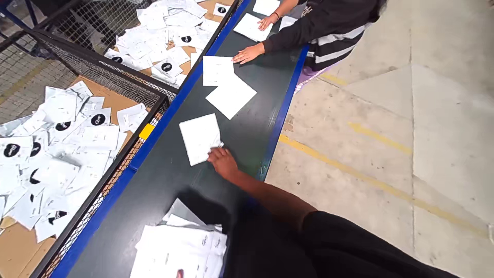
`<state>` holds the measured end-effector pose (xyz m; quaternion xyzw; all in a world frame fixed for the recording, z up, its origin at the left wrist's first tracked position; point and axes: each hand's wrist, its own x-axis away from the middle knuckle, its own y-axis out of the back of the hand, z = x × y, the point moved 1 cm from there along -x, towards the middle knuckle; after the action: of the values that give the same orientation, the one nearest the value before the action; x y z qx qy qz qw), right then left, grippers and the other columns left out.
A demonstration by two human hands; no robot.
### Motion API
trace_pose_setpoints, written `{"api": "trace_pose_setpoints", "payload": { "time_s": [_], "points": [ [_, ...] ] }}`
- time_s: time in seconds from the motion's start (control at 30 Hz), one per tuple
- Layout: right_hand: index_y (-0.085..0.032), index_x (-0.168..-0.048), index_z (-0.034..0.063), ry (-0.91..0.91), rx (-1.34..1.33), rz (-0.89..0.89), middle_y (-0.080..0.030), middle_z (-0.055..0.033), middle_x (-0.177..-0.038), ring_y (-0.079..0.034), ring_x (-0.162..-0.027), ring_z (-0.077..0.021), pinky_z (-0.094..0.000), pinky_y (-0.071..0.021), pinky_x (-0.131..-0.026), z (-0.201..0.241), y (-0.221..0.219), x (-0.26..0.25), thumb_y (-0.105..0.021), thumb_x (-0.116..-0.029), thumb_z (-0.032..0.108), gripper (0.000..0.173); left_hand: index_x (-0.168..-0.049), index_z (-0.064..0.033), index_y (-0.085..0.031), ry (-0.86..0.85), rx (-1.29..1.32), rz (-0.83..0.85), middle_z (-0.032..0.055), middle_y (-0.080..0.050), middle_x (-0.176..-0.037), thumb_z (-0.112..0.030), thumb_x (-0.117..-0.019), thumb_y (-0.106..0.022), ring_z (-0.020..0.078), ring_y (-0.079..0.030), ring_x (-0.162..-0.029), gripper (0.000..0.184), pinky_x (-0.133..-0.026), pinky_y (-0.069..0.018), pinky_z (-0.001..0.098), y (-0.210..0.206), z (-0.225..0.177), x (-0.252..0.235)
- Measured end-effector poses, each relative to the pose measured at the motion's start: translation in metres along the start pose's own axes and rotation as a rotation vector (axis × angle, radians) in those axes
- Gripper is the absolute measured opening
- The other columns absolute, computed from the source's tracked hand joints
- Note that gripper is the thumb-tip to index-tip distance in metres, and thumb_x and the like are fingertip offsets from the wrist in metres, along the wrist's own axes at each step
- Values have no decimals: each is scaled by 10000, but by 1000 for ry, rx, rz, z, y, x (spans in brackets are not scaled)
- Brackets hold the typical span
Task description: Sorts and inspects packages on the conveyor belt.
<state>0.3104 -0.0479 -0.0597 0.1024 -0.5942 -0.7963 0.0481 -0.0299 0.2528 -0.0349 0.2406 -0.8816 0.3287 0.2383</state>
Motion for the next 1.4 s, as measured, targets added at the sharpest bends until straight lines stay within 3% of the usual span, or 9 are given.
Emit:
{"api": "trace_pose_setpoints", "payload": {
  "time_s": [0.23, 0.33, 0.47, 0.57, 0.9, 1.03, 1.13, 1.27, 1.4],
  "points": [
    [-718, -970, 1, 602, -631, 569, -706, -153, -1091, -654, -1108, -320, -479, -511, -1017, 97, 9, 114, -737, -806, -4, 165, -1412, -27, -465, 48, -243, -307, 123, -695, -1188, -71, -955, -680, 204, -707, -1045, 506, -908, -609, 448, -94, -49, -60],
    [-735, -1105, 139, 540, -635, 618, -730, -34, -1132, -698, -1059, -196, -469, -574, -932, 94, 45, 44, -631, -995, 152, 152, -1390, 9, -483, 28, -388, -393, 138, -689, -1188, -46, -891, -758, 199, -702, -1033, 573, -899, -611, 438, -86, -63, -65],
    [-468, -1536, 186, 350, -158, 469, -409, -83, -1621, -366, -1503, -308, -569, -358, -1184, -6, 57, -137, -844, -826, 230, 805, -1309, 59, -550, -19, -625, -365, 146, -704, -1164, -27, -831, -809, 177, -704, -1032, 550, -915, -606, 403, -70, -88, -64],
    [-301, -1599, 59, 364, 80, 627, -422, -244, -1549, -408, -1421, -464, -746, -293, -1120, -35, 43, -174, -935, -661, 492, 1211, -1268, 63, -601, 33, -868, -285, 164, -718, -1153, -73, -785, -864, 199, -703, -1058, 567, -954, -586, 411, -61, -103, -68],
    [-601, -1204, -7, 531, 35, 608, -583, -239, -1269, -529, -1245, -447, -654, -395, -1048, 33, 31, -31, -762, -798, 637, 778, -1294, 89, -543, 188, -747, -127, 182, -722, -1114, 5, -759, -851, 225, -722, -1020, 623, -928, -608, 439, -20, -96, -19],
    [-612, -1170, 52, 332, -189, 601, -694, -157, -1034, -664, -1018, -346, -561, -467, -995, 50, 25, 7, -698, -877, 616, 641, -1352, 10, -469, -48, -518, -175, 85, -728, -1110, 57, -838, -757, 197, -722, -1012, 590, -924, -609, 449, -18, -130, -30],
    [-586, -1286, 44, -88, -452, 437, -684, -164, -1141, -687, -1043, -320, -542, -562, -910, 48, 29, -3, -664, -955, 502, 570, -1369, -90, -478, -331, -343, -185, -9, -715, -1149, -38, -955, -674, 132, -702, -1046, 461, -946, -595, 384, -41, -194, -104],
    [-593, -1211, -11, -726, -587, 58, -661, -197, -1096, -662, -1017, -323, -524, -545, -902, 56, 1, -44, -617, -989, 445, 508, -1509, -77, -379, -528, -360, -188, 90, -607, -1387, -297, -989, -685, 215, -616, -1249, 642, -1063, -532, 466, -88, -290, -242],
    [-482, -1442, -12, -668, -1178, 81, -640, -208, -1321, -666, -1166, -264, -417, -574, -987, 177, -48, -162, -613, -1035, 241, 497, -1613, 33, -9, -647, -858, -316, 260, -132, -1672, -512, -954, -675, 290, -203, -1556, 1084, -1266, -249, 408, -120, -273, -310]
  ]
}}
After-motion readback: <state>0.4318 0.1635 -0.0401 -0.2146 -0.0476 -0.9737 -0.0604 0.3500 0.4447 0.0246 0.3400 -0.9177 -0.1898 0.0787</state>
